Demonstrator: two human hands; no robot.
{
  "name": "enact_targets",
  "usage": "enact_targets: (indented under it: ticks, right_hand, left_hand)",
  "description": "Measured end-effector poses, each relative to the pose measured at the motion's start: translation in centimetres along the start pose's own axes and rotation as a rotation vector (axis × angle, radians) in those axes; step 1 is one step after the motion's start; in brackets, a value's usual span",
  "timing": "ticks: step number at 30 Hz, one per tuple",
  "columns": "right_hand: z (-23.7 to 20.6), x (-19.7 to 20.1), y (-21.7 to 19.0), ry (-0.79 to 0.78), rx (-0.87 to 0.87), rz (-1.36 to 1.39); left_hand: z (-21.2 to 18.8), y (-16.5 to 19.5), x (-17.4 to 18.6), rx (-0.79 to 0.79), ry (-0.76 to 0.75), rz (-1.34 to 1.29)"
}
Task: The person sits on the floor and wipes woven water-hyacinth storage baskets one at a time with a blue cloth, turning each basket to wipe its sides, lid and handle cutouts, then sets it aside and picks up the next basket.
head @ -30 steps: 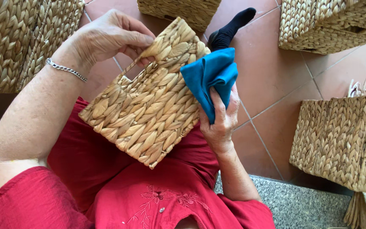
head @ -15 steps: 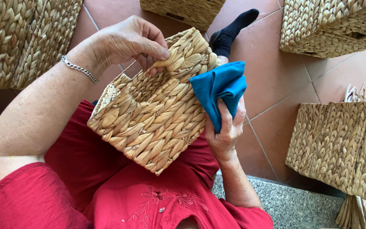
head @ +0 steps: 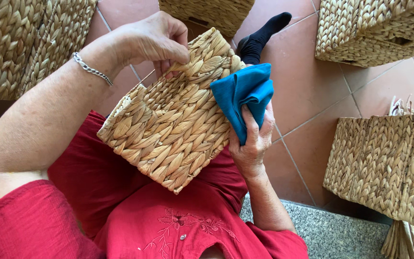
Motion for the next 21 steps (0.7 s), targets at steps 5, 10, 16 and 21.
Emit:
enact_targets:
  ticks: [5, 10, 16, 21]
  right_hand:
    - [4.5, -1.5, -0.7, 0.000, 0.002, -0.010]
    - [6.8, -2.3, -0.7, -0.008, 0.007, -0.039]
    - [6.5, -3.4, -0.2, -0.003, 0.018, -0.030]
    - [5.9, -4.1, -0.1, -0.008, 0.000, -0.027]
  left_hand:
    - [2.0, 3.7, 2.6, -0.067, 0.086, 0.290]
    - [2.1, 5.2, 4.1, -0.403, 0.210, 0.489]
    - [2.0, 3.2, 6.5, -0.096, 0.014, -0.095]
    - [3.1, 2.3, 7.1, 0.011, -0.030, -0.154]
Point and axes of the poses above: each hand's wrist, its own z-axis towards the middle knuckle, its own x-axis out of the back of the hand, y = z × x, the point moved 2 cm from there along z, towards the middle knuckle, and after that the axes turned 13 degrees about y, right-handed, at the moved point
